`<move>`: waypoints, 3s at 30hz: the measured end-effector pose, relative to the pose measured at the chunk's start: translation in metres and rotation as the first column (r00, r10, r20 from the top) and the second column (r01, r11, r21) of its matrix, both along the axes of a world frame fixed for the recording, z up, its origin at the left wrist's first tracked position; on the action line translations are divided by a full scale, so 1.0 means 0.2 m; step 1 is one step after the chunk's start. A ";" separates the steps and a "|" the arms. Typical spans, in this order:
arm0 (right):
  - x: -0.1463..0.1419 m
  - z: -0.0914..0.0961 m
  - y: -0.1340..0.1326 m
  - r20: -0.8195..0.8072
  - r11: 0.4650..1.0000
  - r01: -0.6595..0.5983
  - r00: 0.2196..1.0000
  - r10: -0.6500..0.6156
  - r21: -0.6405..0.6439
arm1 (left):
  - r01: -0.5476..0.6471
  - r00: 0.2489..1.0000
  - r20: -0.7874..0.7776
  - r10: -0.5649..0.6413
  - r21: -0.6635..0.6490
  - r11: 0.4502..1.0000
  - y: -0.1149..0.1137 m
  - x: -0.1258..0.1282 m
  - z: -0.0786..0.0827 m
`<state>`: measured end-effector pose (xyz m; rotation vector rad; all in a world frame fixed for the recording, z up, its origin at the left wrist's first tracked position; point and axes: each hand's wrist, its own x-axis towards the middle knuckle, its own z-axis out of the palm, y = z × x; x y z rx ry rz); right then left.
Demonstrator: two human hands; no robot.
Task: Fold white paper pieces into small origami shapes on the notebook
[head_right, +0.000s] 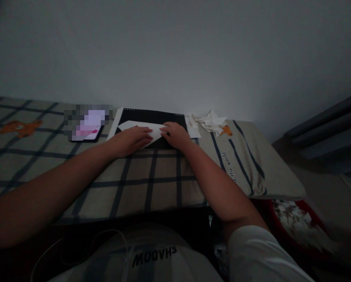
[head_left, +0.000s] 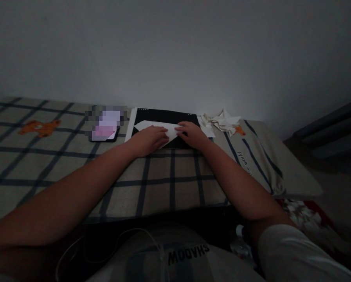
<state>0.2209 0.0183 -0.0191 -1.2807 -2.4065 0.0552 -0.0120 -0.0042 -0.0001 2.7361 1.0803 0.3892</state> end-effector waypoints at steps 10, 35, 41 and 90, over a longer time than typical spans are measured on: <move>0.00 0.04 -0.04 0.021 0.999 0.015 1.000 -0.014 -0.038 | -0.044 0.999 0.011 0.043 0.098 0.994 0.02 -0.01 -0.01; -0.05 0.05 -0.09 0.150 0.954 -0.257 0.948 0.280 -0.154 | 0.086 0.986 0.141 -0.093 0.057 0.995 0.12 -0.07 -0.07; -0.05 0.07 -0.10 0.164 0.956 -0.235 0.950 0.265 -0.177 | 0.079 0.990 0.113 -0.086 0.065 0.995 0.12 -0.07 -0.07; 0.11 0.08 -0.22 0.193 0.993 0.057 0.981 -0.036 -0.107 | -0.094 0.995 0.041 0.090 0.115 0.989 0.06 -0.01 -0.08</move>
